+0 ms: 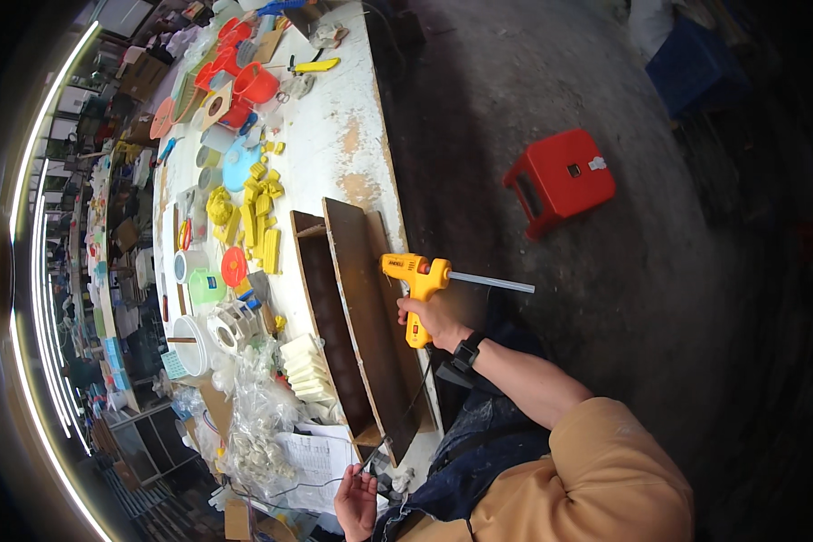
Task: Applying hot glue to white spherical components arranged in a wooden mold.
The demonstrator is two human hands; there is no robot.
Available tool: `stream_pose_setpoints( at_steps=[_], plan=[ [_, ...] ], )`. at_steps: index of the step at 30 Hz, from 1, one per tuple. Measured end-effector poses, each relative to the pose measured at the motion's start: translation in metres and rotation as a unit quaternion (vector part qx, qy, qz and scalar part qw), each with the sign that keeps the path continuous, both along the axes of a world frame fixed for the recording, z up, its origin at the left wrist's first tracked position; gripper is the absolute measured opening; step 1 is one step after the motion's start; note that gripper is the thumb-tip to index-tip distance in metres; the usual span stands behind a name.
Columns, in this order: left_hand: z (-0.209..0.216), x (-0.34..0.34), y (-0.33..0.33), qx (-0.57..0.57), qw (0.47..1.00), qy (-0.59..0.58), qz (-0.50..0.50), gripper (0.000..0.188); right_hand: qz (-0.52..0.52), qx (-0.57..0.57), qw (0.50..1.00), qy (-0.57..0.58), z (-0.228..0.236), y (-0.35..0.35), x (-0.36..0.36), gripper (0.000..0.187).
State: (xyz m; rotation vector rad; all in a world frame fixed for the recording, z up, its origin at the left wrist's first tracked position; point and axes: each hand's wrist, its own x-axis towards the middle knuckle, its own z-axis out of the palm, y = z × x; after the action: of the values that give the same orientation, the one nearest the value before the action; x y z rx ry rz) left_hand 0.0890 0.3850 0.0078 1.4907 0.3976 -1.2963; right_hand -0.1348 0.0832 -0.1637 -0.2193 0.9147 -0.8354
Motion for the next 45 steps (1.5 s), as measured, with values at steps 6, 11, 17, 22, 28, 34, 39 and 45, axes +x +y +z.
stream_pose_setpoints(
  at_steps=[6, 11, 17, 22, 28, 34, 39, 45],
  plan=[
    [0.009, -0.009, -0.006, 0.016, 0.989, -0.085, -0.120, 0.039, -0.024, -0.001, 1.000, 0.010, -0.002, -0.013, 0.006, 0.023],
    [0.002, 0.002, 0.000, -0.096, 0.994, 0.044, -0.025, 0.033, -0.010, -0.002, 1.000, 0.024, -0.003, -0.021, 0.006, 0.027],
    [0.002, -0.002, -0.006, -0.127, 0.989, 0.071, -0.009, 0.027, -0.024, -0.004, 1.000, 0.012, -0.005, -0.031, 0.006, 0.022],
    [-0.002, -0.001, -0.003, -0.128, 0.989, 0.075, -0.014, 0.026, -0.031, -0.040, 0.999, -0.007, 0.001, -0.031, 0.007, 0.019],
    [0.002, -0.001, -0.008, -0.118, 0.991, 0.049, -0.045, 0.028, -0.030, -0.056, 0.998, 0.000, -0.004, -0.034, 0.009, 0.020],
    [0.004, -0.005, -0.021, -0.147, 0.986, 0.064, -0.042, 0.032, -0.042, -0.028, 0.999, 0.001, -0.005, -0.050, 0.009, 0.017],
    [0.007, -0.008, -0.033, -0.127, 0.990, 0.026, -0.046, 0.039, -0.040, -0.025, 0.999, 0.012, -0.006, -0.060, 0.011, 0.020],
    [0.000, 0.001, -0.035, -0.073, 0.996, 0.040, 0.031, 0.024, -0.039, -0.019, 0.999, 0.021, -0.009, -0.066, 0.018, 0.023]
  ],
)
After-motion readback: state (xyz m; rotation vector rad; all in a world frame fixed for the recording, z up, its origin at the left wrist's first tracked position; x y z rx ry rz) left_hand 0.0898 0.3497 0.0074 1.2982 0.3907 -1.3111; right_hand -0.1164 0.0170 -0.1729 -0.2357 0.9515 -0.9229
